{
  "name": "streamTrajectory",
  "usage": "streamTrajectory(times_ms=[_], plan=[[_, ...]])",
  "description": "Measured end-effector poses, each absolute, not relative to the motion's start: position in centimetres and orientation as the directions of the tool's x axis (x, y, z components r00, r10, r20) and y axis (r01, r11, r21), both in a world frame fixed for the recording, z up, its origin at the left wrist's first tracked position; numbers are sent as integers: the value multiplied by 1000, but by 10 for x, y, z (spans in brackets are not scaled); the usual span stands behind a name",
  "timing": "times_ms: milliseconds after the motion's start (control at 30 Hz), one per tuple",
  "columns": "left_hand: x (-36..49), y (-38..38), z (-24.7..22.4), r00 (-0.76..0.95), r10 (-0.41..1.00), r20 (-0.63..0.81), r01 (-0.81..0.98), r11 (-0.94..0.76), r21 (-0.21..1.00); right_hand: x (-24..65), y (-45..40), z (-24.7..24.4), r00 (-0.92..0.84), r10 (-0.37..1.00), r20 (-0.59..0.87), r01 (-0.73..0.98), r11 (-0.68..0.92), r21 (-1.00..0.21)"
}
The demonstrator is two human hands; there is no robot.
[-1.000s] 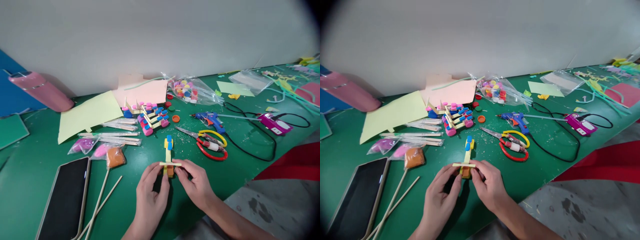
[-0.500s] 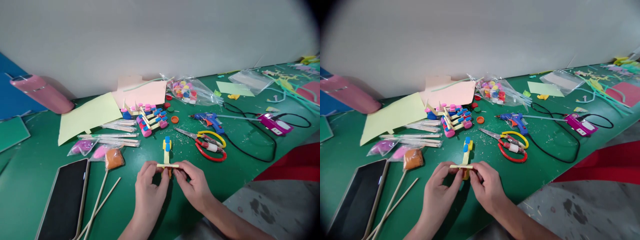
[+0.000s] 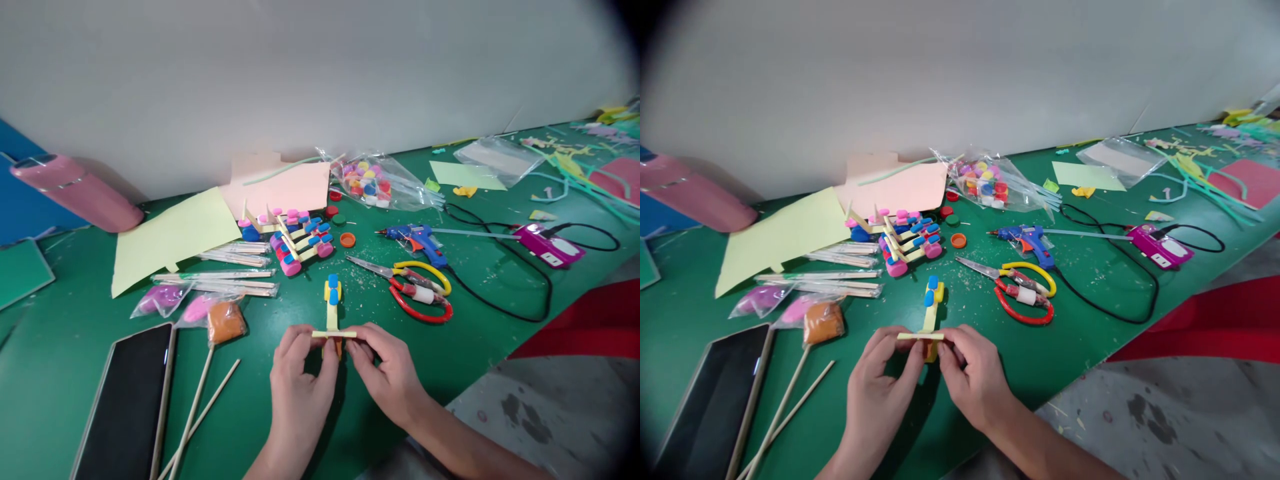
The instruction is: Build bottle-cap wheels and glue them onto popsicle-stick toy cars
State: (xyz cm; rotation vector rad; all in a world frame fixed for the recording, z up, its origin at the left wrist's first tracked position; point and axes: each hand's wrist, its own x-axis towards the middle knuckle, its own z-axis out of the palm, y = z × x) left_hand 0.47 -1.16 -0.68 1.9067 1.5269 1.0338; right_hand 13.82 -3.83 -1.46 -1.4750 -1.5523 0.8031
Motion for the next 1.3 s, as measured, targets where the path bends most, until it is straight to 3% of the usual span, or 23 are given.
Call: streamTrajectory(times_ms=[233,467,967,1300], plan=[[-9,-14,-13,159,947,280,513,-321,796,138,-38,-14,80,989,126,474,74,-877],[-5,-19,-24,356,901,247,660,-430,616,137,-36,-12,87,989,118,490,61,-869],[-2,-16,-30,274,902,334,677,-427,599,136,-41,-15,81,988,129,487,74,-870],[-3,-16,-31,267,903,337,685,-424,593,127,-31,-14,107,976,190,612,86,-786]])
